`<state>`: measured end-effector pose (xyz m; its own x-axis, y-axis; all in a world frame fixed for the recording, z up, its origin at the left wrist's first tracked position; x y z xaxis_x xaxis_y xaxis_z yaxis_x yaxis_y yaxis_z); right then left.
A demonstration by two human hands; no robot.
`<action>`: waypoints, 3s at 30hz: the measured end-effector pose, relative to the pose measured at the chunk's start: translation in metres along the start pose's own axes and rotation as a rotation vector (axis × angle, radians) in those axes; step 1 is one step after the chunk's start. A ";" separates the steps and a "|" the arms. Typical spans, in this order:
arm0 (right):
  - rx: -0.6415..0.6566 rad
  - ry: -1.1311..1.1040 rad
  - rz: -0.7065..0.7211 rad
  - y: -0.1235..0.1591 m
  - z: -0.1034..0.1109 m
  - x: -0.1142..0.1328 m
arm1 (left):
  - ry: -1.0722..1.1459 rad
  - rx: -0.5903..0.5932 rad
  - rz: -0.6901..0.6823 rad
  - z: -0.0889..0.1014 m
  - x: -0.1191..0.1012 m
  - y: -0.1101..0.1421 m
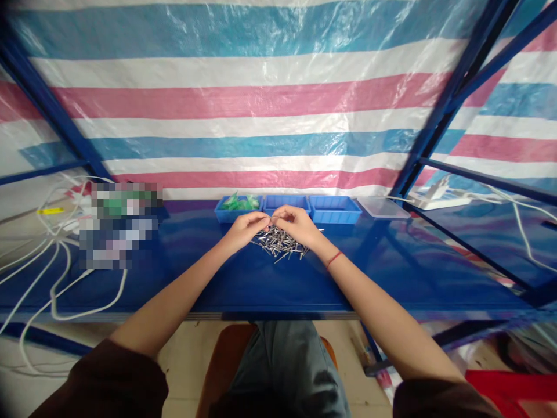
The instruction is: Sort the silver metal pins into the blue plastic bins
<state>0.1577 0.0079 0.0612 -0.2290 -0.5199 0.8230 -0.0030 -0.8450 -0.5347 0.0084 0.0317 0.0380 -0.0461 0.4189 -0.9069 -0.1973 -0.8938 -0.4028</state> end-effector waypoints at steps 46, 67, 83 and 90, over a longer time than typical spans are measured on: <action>-0.344 0.689 0.275 -0.015 0.031 -0.014 | -0.663 0.580 -0.574 -0.015 -0.014 0.025; -0.002 0.034 -0.149 0.006 0.010 -0.010 | -0.088 -0.010 -0.116 -0.009 0.004 0.004; -0.132 0.170 0.048 0.008 0.007 -0.002 | -0.200 -0.036 -0.143 -0.008 0.008 0.003; -0.129 0.362 0.338 0.012 0.005 0.017 | -0.304 -0.156 -0.260 -0.003 -0.003 0.004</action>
<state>0.1589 -0.0116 0.0697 -0.5604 -0.6657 0.4928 0.0150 -0.6031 -0.7975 0.0102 0.0262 0.0387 -0.3053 0.6409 -0.7043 -0.0915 -0.7559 -0.6482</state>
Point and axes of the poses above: each hand's wrist, its own y-axis away from the middle knuckle, its own z-axis out of the back of the hand, x = y × z, the point moved 4 cm from there along -y, towards the middle knuckle, and after that the axes turned 15 degrees about -x, right-handed, at the moved point
